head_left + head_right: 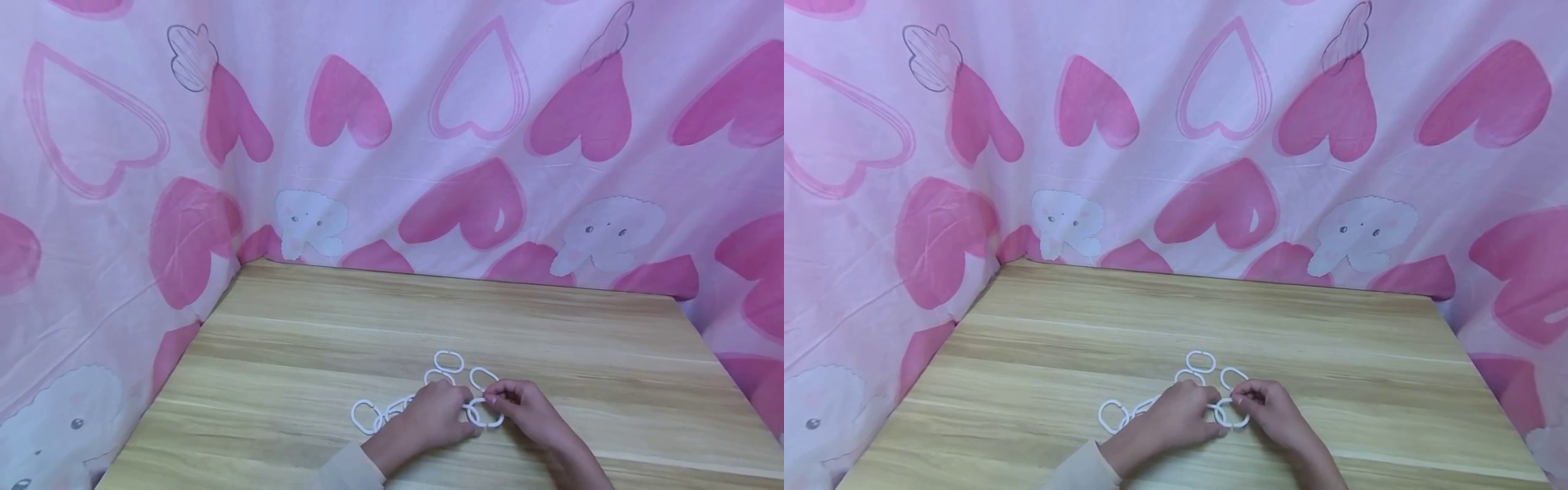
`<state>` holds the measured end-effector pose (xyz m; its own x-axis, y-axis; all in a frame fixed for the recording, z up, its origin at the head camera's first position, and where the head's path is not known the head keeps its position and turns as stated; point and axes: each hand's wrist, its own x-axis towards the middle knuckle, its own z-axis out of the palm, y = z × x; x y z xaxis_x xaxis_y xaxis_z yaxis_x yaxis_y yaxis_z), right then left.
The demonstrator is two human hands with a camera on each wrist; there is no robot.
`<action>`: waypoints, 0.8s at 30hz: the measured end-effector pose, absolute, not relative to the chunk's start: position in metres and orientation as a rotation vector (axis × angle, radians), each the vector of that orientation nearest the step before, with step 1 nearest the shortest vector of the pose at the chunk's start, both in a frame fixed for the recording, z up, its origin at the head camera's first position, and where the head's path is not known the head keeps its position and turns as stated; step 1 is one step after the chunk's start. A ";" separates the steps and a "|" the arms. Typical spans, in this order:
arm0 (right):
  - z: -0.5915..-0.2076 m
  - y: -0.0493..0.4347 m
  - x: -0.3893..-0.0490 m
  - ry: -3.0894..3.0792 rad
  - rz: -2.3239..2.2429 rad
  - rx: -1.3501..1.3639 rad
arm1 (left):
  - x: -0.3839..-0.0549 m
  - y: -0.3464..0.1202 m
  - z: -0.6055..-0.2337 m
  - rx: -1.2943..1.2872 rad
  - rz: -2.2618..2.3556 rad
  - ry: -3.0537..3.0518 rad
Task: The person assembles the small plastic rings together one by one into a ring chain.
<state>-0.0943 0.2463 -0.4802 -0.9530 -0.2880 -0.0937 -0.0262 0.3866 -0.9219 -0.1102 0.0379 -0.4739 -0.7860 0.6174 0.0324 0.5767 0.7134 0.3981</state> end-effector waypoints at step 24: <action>-0.471 0.244 -0.096 2.381 -1.555 -0.201 | -0.108 0.033 -0.478 1.010 0.579 2.826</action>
<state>-0.0956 0.2440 -0.4715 -0.9484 -0.2714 -0.1641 0.0410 0.4081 -0.9120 -0.1083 0.0330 -0.4775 -0.7785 0.6259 0.0467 0.5938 0.7104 0.3779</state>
